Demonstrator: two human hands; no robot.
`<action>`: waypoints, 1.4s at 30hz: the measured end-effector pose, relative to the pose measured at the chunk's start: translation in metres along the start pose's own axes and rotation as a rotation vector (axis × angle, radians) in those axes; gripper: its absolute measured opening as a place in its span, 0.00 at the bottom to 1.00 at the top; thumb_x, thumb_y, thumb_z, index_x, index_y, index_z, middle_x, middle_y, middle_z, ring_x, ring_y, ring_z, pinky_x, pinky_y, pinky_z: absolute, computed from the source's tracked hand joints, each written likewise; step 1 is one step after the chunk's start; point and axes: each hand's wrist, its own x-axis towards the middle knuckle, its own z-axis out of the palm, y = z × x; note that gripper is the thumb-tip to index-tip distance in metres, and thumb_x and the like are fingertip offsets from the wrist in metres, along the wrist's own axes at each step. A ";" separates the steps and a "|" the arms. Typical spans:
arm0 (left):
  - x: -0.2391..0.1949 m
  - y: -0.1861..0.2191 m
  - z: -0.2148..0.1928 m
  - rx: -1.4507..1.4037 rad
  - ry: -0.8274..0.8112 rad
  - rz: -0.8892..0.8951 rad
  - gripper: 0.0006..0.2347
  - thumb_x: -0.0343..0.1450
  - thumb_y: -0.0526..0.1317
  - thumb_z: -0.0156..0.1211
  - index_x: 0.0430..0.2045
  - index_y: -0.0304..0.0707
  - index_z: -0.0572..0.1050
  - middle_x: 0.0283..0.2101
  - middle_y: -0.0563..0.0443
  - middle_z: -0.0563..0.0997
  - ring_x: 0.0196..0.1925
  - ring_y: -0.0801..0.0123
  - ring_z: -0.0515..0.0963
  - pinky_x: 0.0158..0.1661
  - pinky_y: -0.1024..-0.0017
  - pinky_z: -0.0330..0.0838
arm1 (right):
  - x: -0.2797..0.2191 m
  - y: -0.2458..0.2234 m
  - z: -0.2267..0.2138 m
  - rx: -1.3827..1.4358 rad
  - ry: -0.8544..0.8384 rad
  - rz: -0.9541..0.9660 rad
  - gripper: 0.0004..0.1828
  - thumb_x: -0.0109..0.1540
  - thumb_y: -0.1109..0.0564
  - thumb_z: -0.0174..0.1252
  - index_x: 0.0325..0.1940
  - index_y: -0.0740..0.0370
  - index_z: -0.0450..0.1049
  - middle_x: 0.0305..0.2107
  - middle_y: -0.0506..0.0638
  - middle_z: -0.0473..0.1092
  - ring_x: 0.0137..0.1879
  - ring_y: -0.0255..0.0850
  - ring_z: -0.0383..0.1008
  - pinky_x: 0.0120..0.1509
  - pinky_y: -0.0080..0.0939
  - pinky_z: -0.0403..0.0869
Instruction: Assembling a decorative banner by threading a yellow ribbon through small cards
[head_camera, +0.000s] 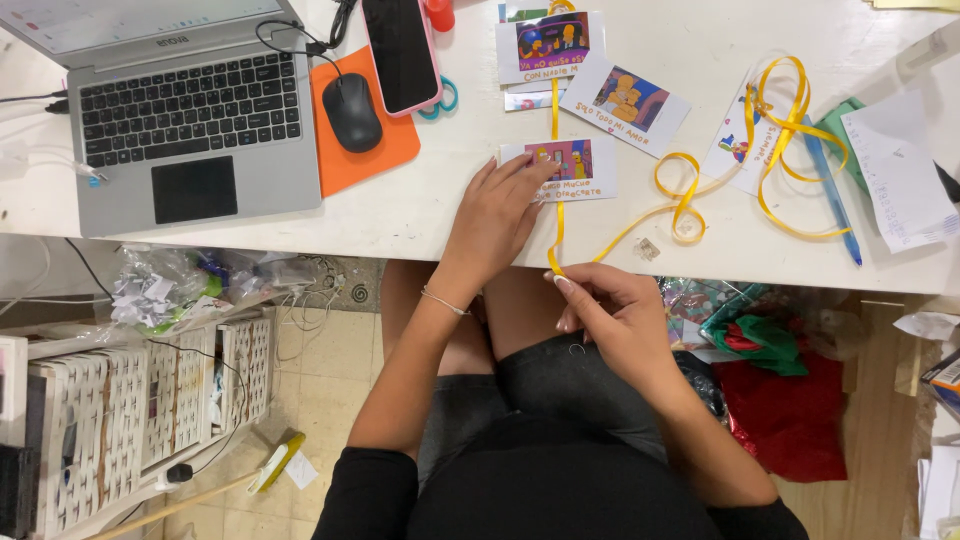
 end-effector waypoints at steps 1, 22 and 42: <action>0.001 0.002 -0.004 0.001 0.000 0.001 0.20 0.74 0.36 0.57 0.63 0.52 0.69 0.60 0.54 0.78 0.69 0.59 0.71 0.68 0.46 0.59 | 0.001 0.002 0.000 0.001 0.000 -0.001 0.10 0.65 0.60 0.58 0.44 0.68 0.82 0.13 0.57 0.73 0.23 0.40 0.78 0.22 0.32 0.74; -0.010 0.064 -0.037 -1.185 -0.015 -0.779 0.11 0.76 0.44 0.59 0.39 0.36 0.83 0.31 0.50 0.82 0.37 0.72 0.81 0.42 0.72 0.79 | 0.037 -0.020 0.005 -0.462 -0.075 -0.159 0.24 0.69 0.60 0.47 0.71 0.65 0.64 0.36 0.67 0.78 0.43 0.63 0.81 0.41 0.60 0.79; 0.006 0.056 -0.035 -1.284 0.123 -0.806 0.10 0.77 0.42 0.55 0.36 0.32 0.75 0.15 0.49 0.73 0.18 0.73 0.78 0.40 0.66 0.83 | 0.138 -0.010 -0.069 -0.853 0.213 -0.201 0.36 0.57 0.69 0.70 0.68 0.79 0.67 0.62 0.76 0.63 0.73 0.70 0.54 0.74 0.65 0.57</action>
